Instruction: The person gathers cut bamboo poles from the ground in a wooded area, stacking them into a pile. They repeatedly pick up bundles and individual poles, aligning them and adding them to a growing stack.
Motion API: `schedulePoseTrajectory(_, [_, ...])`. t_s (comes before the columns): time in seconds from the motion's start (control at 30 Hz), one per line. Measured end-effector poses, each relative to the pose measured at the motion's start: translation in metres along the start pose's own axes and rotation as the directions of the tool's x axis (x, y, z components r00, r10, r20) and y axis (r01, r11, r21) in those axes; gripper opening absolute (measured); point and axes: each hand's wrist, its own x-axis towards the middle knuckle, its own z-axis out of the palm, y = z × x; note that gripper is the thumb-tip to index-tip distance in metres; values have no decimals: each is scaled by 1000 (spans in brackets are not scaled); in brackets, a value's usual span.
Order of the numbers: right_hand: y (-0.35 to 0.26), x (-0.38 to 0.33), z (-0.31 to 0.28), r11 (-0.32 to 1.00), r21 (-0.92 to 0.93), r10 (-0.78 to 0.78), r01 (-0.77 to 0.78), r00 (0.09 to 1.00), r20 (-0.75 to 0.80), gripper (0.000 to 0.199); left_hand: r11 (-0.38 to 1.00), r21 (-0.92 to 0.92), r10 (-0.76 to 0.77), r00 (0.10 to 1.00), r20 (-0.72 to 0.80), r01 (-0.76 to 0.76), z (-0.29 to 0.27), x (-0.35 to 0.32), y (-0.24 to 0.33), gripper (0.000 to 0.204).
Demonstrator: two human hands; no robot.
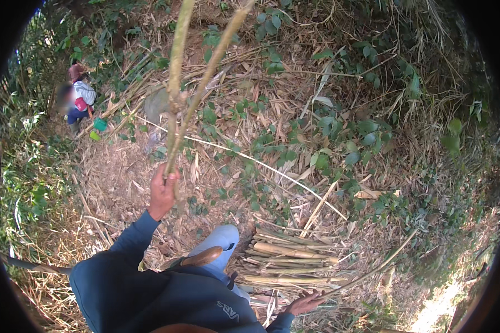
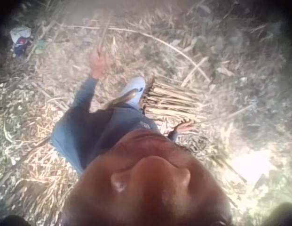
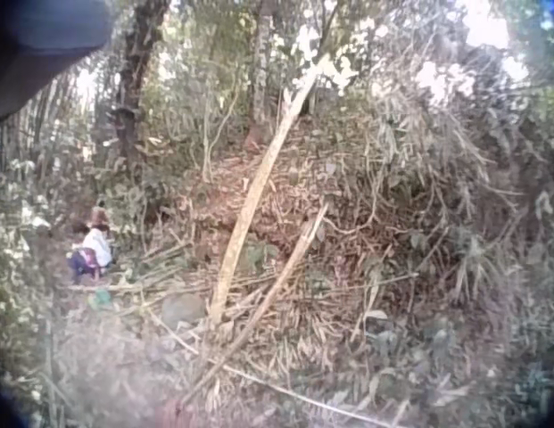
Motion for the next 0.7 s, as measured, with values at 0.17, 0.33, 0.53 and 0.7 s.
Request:
schedulePoseTrajectory(0.17, [16, 3, 38, 988, 124, -110, 96, 988, 109, 58, 929, 337, -64, 964, -259, 152, -42, 25, -52, 36])
schedulePoseTrajectory(0.33, [10, -9, 44, 991, 51, 107, -121, 970, 216, 61, 768, 596, 406, 897, -172, -233, -84, 330, -71, 37])
schedulePoseTrajectory(0.53, [26, -8, 52, 997, -73, -20, 26, 997, 81, 62, 858, 512, 109, 955, -274, 49, 11, 415, 26, 32])
schedulePoseTrajectory(0.7, [6, -24, 38, 995, -50, -79, 88, 984, 158, 57, 979, -203, 73, 976, 205, -30, 174, 120, -34, 38])
